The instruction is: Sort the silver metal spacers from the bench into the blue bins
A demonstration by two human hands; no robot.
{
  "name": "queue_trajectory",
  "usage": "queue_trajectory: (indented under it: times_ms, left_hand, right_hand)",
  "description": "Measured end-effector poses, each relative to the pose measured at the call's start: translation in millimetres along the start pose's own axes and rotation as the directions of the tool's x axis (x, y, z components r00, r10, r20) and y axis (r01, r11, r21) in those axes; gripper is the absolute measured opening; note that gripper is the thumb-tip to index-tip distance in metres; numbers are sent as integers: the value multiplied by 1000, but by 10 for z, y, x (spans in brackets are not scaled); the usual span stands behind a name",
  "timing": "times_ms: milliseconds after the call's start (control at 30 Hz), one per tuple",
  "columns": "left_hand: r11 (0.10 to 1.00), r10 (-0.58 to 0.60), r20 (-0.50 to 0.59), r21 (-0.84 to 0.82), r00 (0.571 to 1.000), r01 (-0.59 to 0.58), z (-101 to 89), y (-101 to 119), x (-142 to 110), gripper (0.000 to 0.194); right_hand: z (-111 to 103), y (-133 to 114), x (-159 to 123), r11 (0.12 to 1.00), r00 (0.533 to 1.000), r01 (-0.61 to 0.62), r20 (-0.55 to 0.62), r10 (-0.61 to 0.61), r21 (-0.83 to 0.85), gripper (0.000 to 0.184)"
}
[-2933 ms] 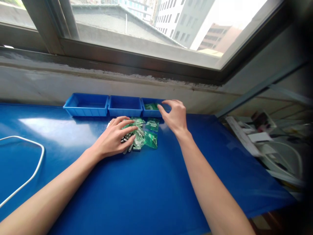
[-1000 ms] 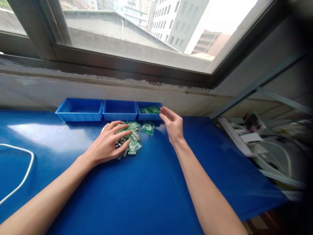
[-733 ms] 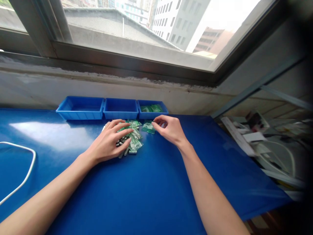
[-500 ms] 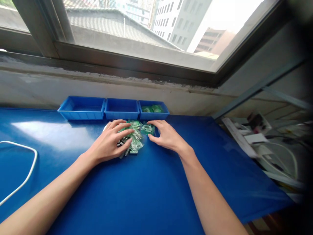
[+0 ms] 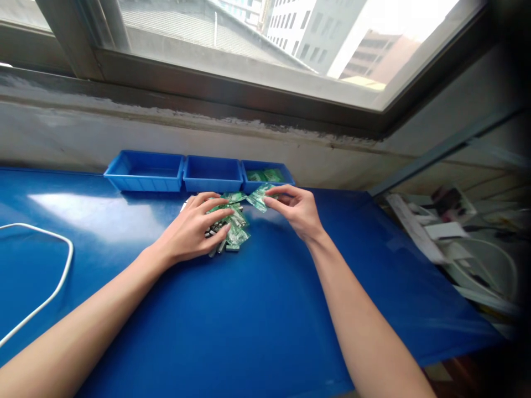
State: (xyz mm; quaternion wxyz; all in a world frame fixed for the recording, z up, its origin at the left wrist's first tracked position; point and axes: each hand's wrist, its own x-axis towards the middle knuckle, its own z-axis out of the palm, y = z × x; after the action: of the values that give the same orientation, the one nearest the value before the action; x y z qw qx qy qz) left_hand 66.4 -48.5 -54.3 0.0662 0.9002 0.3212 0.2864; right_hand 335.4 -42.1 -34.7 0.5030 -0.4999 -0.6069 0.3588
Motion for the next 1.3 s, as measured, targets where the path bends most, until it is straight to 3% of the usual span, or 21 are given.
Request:
queue_trajectory:
  times_ms: [333,467,567,700,800,867,933,967,1033,1100,1167,1300]
  left_hand:
    - [1000,9,3,17,1000,-9,15,-4,-3,35]
    - [1000,12,12,14,1000,-12,22,-8,-3,35]
    - [1000,8,10,11,1000,-9,25,-13,-2,35]
    - [1000,7,9,16,1000,-7,35,-18,-1,35]
    - [1000,10,4,19,1000,-10,44,-19,0,34]
    - [1000,9,1,16,1000,-9,47,-19,0,35]
    - [1000,6,1,13,1000,-6,45,-18,0,35]
    - [1000,6,2,11,1000,-6,43,-17,1,36]
    - [1000,5,4,7,1000,-5,39,-16,2,36]
    - [1000,4,5,5,1000,-5,35,-14,4,36]
    - [1000,2,4,4,1000,-2,32,-10,5,36]
    - [1000,3,0,6,1000,-3,29,-8,4,35]
  right_hand:
    - [10,83,30,987,1000,15,-24,-11,157,35]
    - [45,121,75,979,985,50,-169,-16,199,34]
    - [92,195,147,980,941,66,-339,3,190,41]
    - [170,253,217,970,939,57,-343,28,236,57]
    - [209,196,183,986,944,74,-328,-21,150,53]
    - [224,120,121,995,936,94,-336,-101,-36,40]
    - [239,41,50,942,939,144,-257,-226,-303,28]
    - [251,10,18,885,947,202,-148,-286,-418,28]
    - [286,-20,-30,775,934,331,71,-350,-539,38]
    - [333,1,-52,709,912,408,217,-349,-575,46]
    - [376,58,-55,683,905,426,275,-325,-593,44]
    - [393,158,-36,675,908,418,264,-325,-608,29]
